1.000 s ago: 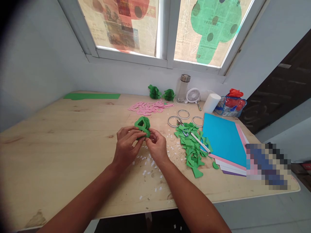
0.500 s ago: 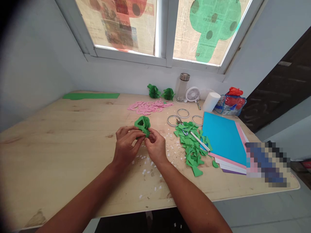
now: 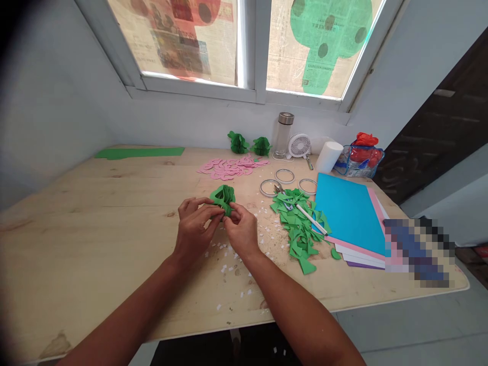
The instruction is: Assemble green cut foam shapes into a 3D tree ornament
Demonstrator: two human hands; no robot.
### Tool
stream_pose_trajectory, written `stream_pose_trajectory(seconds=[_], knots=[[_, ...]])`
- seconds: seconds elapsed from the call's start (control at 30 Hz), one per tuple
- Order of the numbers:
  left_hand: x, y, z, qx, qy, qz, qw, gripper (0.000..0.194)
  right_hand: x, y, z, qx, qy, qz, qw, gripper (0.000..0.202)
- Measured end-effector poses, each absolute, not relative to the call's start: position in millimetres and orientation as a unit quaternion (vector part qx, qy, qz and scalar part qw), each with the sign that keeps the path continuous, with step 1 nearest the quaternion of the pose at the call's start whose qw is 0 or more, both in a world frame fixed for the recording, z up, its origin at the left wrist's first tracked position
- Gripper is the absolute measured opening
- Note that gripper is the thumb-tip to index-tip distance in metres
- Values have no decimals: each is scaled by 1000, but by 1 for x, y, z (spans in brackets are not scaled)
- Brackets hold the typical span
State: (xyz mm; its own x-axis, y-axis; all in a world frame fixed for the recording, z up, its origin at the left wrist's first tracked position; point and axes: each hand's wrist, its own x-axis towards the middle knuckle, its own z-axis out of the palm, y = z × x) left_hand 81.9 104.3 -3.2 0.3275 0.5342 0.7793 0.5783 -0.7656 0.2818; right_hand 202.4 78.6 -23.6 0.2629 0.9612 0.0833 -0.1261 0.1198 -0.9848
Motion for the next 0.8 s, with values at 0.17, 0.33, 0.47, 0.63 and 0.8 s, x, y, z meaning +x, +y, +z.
stream_pose_trajectory(seconds=[0.17,0.33,0.47,0.63,0.8], knots=[[83,105,-4,-817,-338,-467,26,10,203,79,-24,-500,-421,438,617,44],[84,104,-3,-817,-341,-465,18,11,202,79,-23,-504,-424,434,615,44],[84,103,-2,-809,-355,-468,9,10,202,79,-22,-507,-422,429,617,45],[84,103,-3,-810,-348,-471,26,10,202,79,-23,-512,-421,430,614,43],[82,104,-3,-815,-348,-463,23,12,201,79,-25,-516,-422,432,608,44]])
